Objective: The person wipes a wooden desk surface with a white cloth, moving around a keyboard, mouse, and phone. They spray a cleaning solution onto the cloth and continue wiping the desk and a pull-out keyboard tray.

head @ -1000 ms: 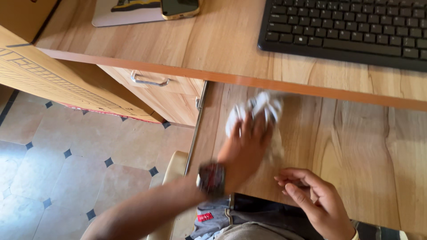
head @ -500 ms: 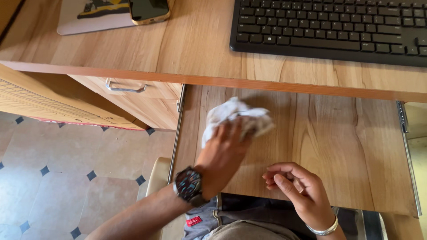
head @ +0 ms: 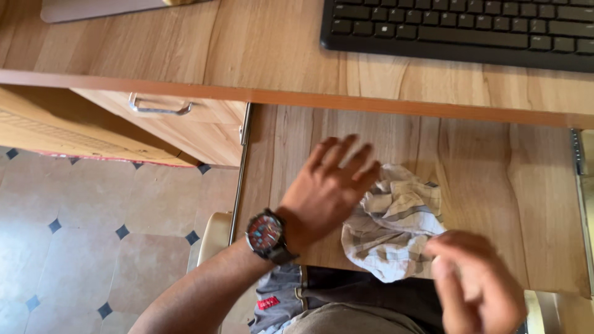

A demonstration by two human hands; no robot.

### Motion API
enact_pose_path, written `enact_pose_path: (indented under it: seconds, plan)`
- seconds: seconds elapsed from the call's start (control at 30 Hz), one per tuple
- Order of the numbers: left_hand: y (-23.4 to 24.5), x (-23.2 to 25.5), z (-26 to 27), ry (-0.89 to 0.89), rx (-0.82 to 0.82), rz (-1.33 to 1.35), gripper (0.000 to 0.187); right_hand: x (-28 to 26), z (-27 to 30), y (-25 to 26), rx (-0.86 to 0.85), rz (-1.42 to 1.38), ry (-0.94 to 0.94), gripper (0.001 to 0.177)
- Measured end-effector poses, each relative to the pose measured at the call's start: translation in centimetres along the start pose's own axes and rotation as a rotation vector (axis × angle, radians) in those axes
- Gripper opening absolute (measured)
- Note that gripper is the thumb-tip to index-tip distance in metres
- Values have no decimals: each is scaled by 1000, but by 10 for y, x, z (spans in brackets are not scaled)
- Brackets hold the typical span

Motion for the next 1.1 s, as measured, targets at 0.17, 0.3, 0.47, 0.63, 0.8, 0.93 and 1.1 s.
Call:
enact_pose_path:
  seconds: [0.17,0.3,0.47,0.63,0.8,0.93,1.1]
  plan:
    - [-25,-11,7,25,-100,-8,49,-65,-3,-31,-297,65,328,29]
    - [-30,-12,6,93,-49,69,58,-66,-19,-57,-345,364,335,45]
    - [-27,-16,10,56,-83,-26,58,-49,-36,-74,-325,498,292,51]
    - [-29,-16,11,77,-68,-2,57,-18,-31,-81,-367,801,318,67]
    - [-29,-18,12,72,-96,43,63,22,-48,-43,-397,969,347,72]
    - [-32,-16,12,85,-128,49,70,67,-101,21,-410,1206,-38,73]
    - [-37,-14,12,95,-188,22,70,73,-146,14,-414,1206,-161,78]
Point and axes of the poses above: each hand's wrist, its own z-axis away from the middle knuckle, its own y-axis out of the back of the hand, x = y × z, the point moved 5 cm from there along -z, towards the middle knuckle, and after that the axes turned 2 degrees about -z, right-handed, at the moved point
